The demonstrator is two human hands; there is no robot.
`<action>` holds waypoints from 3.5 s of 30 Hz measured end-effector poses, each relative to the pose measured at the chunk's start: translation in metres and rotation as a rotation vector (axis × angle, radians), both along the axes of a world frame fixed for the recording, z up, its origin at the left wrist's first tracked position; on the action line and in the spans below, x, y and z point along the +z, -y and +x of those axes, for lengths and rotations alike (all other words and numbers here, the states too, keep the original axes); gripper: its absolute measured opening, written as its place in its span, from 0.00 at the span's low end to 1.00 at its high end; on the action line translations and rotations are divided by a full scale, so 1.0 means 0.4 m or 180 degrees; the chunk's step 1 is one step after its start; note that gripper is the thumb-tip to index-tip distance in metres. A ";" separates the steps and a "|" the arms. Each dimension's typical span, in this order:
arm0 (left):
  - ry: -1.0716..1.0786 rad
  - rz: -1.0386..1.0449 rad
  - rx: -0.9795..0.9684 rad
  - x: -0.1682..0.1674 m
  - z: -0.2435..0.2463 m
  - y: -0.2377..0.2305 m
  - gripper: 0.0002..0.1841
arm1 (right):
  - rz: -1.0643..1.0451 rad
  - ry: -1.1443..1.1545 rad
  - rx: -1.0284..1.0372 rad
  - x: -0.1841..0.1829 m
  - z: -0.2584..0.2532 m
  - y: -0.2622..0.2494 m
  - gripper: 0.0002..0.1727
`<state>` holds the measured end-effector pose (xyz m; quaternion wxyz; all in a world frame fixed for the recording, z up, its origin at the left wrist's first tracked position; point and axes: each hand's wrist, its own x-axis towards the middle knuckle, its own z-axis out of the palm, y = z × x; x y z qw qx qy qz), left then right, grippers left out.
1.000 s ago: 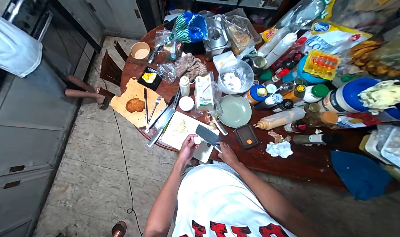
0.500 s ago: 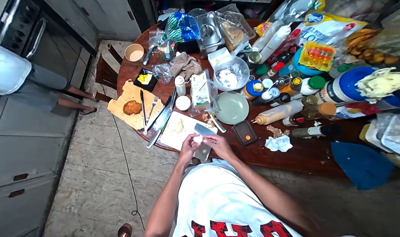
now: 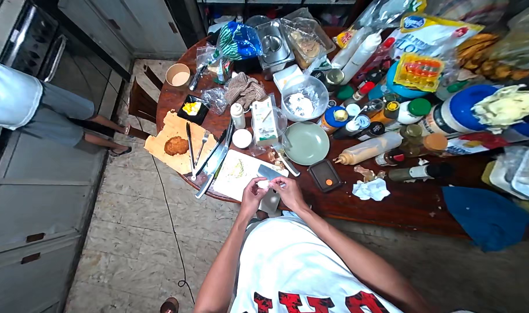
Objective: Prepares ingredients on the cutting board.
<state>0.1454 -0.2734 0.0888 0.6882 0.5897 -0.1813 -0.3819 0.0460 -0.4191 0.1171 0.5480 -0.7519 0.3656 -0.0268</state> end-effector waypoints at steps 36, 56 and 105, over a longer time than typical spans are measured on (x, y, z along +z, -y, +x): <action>0.0271 0.1129 -0.0093 -0.041 -0.002 0.004 0.27 | -0.0359 -0.0103 0.1001 -0.042 0.054 0.045 0.13; -0.1517 0.0371 0.0791 -0.053 0.014 -0.016 0.18 | -0.0514 -0.0827 0.0146 -0.167 0.190 0.295 0.12; 0.1090 0.1757 -0.0247 -0.296 0.039 -0.098 0.19 | -0.1096 -0.1354 0.1411 -0.318 -0.203 0.080 0.36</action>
